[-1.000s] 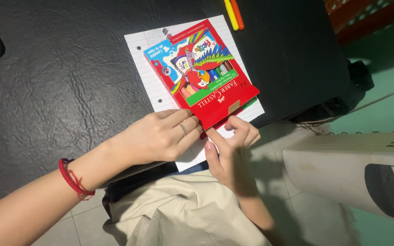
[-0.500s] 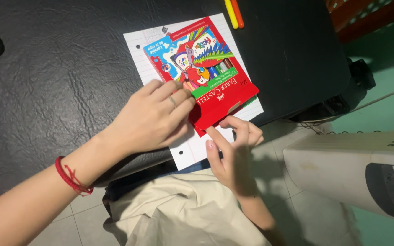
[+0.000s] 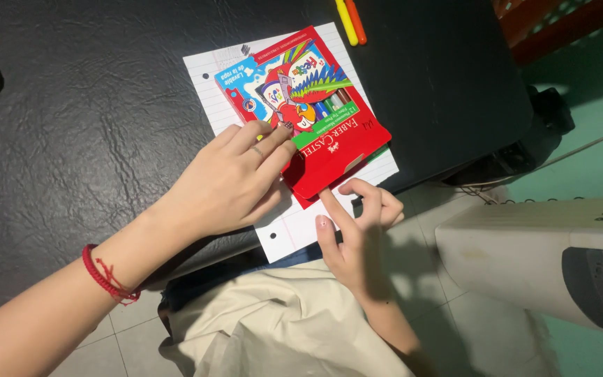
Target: Testing various colored markers from a box by drawing swatches on a piece of paper to create a color chart.
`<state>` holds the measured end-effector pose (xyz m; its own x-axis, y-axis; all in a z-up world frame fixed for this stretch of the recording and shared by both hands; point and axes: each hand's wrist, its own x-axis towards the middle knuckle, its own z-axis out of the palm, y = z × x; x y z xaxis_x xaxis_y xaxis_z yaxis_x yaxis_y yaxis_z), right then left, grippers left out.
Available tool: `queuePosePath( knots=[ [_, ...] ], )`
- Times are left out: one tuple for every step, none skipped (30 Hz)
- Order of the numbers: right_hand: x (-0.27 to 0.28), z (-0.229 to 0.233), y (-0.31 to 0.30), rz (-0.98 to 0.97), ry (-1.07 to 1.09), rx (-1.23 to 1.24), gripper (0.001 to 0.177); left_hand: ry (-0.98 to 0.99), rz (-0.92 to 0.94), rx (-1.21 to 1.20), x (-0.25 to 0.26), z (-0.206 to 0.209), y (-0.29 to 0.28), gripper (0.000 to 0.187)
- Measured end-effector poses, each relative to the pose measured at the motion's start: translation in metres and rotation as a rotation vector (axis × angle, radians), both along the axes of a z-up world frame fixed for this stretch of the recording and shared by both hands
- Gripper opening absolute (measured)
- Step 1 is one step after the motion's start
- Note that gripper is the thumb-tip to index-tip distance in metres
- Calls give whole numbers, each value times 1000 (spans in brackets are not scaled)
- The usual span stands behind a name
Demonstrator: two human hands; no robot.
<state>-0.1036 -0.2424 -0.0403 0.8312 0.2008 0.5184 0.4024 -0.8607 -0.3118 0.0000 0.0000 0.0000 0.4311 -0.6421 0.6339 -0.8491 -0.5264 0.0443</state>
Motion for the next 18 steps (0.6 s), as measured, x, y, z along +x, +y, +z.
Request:
queuePosePath(
  knots=[
    [-1,-3,-2,-1,0,0,40,0,-1,0,0,1,0,36],
    [-1,-7,-4,4,-6,-7,39,5,-13,-12,0,1,0,37],
    [-1,-11,-5,9,-11,-13,39,10,-25,-24,1,2,1,37],
    [-2,-8,-4,9,-12,-13,39,9,-24,-24,1,1,1,37],
    [-2,-6,-3,12,11,-15,38,-1,-22,-25,1,-1,2,35],
    [-2,-5,-1,15,34,-16,38,-12,-20,-27,1,-2,3,33],
    [-3,-5,-1,17,40,-17,38,-6,-18,-27,0,-3,3,33],
    [-3,-5,0,15,55,-25,38,-2,-10,-4,0,-4,2,34],
    [1,-5,1,14,61,-34,38,-7,-2,19,3,-4,2,35],
    [1,-4,1,16,58,-35,38,-10,0,19,3,-5,2,35],
    [1,-4,2,13,69,-31,38,-3,5,20,3,-6,2,37],
    [0,-3,2,10,80,-27,38,5,11,22,2,-7,2,40],
    [0,-1,-3,8,81,-28,38,5,9,21,1,-7,0,40],
    [0,2,-8,11,31,-21,36,26,14,21,0,-8,-1,40],
    [3,4,-12,18,-24,-12,35,41,24,22,1,-7,-2,41],
    [11,14,-18,20,-28,-11,35,37,26,23,2,-8,-1,41],
    [16,24,-24,4,-21,91,40,33,28,40,2,-9,-2,44],
    [21,34,-30,-12,-14,192,54,29,30,57,2,-11,-2,46]
  ],
)
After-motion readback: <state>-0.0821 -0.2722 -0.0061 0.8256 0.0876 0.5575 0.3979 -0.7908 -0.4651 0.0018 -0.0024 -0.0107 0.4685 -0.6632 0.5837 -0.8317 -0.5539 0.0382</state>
